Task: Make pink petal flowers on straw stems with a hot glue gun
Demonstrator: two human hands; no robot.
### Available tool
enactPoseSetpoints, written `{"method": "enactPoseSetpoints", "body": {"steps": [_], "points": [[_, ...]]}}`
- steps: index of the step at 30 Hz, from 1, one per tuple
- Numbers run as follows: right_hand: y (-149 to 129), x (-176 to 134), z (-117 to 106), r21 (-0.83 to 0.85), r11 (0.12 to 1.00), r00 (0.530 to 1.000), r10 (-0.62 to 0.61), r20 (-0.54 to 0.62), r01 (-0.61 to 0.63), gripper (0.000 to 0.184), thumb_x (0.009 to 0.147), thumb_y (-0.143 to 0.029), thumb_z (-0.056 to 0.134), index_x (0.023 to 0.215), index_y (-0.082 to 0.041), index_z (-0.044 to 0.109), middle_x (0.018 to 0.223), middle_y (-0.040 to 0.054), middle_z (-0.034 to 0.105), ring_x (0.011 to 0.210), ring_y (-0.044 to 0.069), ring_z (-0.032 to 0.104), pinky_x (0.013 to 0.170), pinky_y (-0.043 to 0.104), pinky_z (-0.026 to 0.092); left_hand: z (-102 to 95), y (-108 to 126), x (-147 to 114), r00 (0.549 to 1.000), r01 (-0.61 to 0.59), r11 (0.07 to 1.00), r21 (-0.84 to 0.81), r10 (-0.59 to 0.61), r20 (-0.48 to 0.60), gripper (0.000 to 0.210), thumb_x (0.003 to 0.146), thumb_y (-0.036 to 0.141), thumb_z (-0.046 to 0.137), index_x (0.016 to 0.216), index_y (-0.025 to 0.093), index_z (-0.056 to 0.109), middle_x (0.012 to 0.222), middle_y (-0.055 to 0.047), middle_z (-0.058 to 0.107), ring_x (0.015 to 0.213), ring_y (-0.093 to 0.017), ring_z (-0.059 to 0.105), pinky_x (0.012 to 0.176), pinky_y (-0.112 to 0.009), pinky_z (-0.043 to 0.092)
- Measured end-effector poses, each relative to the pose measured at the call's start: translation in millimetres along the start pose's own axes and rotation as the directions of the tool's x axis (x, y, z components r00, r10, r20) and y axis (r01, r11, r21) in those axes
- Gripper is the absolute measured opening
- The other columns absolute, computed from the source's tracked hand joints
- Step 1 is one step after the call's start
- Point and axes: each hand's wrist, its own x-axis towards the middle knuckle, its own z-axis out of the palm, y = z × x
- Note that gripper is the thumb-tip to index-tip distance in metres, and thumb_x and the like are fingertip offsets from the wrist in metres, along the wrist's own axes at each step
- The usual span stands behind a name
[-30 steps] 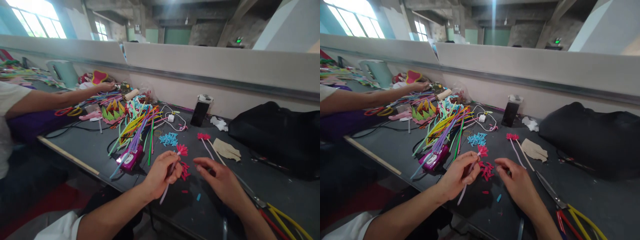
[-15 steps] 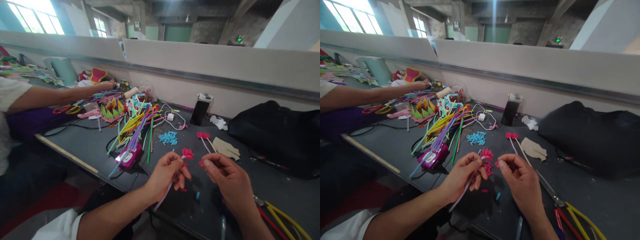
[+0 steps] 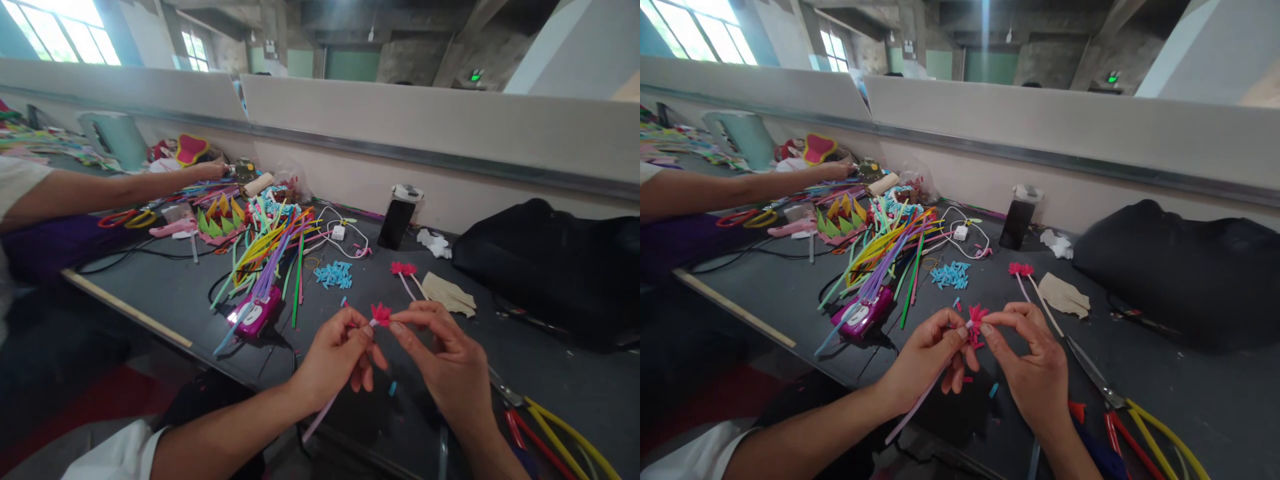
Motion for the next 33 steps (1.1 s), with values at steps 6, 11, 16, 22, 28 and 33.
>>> {"method": "enactPoseSetpoints", "body": {"steps": [6,11,16,22,28,33], "points": [[-0.3,-1.2,1.7,-0.060,0.995,0.997,-0.079,-0.011,0.078,0.007,0.085,-0.032,0.066,0.089,-0.028,0.070,0.095,0.0014,0.061,0.088,0.016,0.061,0.075,0.028,0.048,1.8,-0.8,-2.6,0.999,0.002,1.000,-0.026,-0.001,0.037,0.024,0.091,0.043,0.051,0.087,0.021,0.041,0.068,-0.001,0.069,0.036,-0.009,0.054,0.032,-0.016,0.035],[-2.8,-0.7,1.7,-0.092,0.988,0.992,-0.125,-0.012,0.124,0.006,0.087,-0.030,0.064,0.088,-0.027,0.069,0.095,0.0023,0.060,0.090,0.017,0.061,0.078,0.029,0.048,2.7,0.9,-3.2,0.999,0.010,0.999,-0.048,-0.008,0.034,0.026,0.089,0.043,0.053,0.086,0.021,0.040,0.067,-0.002,0.069,0.036,-0.009,0.053,0.033,-0.016,0.034],[-3.9,0.6,2.1,-0.138,0.973,0.982,-0.189,-0.025,0.183,0.005,0.087,-0.026,0.063,0.089,-0.026,0.068,0.092,0.0024,0.058,0.090,0.017,0.059,0.079,0.030,0.047,2.0,2.0,-2.8,0.998,0.008,0.997,-0.073,-0.004,0.056,0.023,0.090,0.041,0.053,0.087,0.020,0.043,0.065,-0.003,0.069,0.035,-0.010,0.054,0.033,-0.016,0.036],[-3.6,1.3,2.3,-0.155,0.965,0.976,-0.218,-0.020,0.213,0.005,0.086,-0.023,0.062,0.089,-0.026,0.066,0.091,0.0022,0.057,0.089,0.018,0.058,0.078,0.030,0.046,1.7,4.6,-2.7,0.998,0.032,0.991,-0.130,-0.025,0.057,0.017,0.089,0.034,0.053,0.088,0.019,0.045,0.065,-0.005,0.070,0.035,-0.010,0.053,0.033,-0.016,0.036],[-2.7,1.1,3.8,-0.189,0.951,0.968,-0.249,-0.011,0.243,0.006,0.085,-0.020,0.063,0.089,-0.025,0.065,0.090,0.0023,0.056,0.089,0.018,0.057,0.079,0.031,0.045,1.5,5.6,-3.0,0.998,0.047,0.984,-0.172,-0.038,0.053,0.016,0.088,0.032,0.055,0.088,0.018,0.047,0.061,-0.004,0.069,0.034,-0.010,0.053,0.032,-0.016,0.037],[-3.0,1.3,4.4,-0.201,0.945,0.964,-0.267,-0.017,0.258,0.006,0.085,-0.019,0.062,0.088,-0.024,0.065,0.090,0.0027,0.055,0.089,0.018,0.056,0.078,0.030,0.045,1.2,4.5,-2.6,0.997,0.055,0.978,-0.202,-0.044,0.060,0.015,0.087,0.031,0.056,0.089,0.018,0.049,0.061,-0.004,0.068,0.034,-0.010,0.053,0.032,-0.016,0.037]]}}
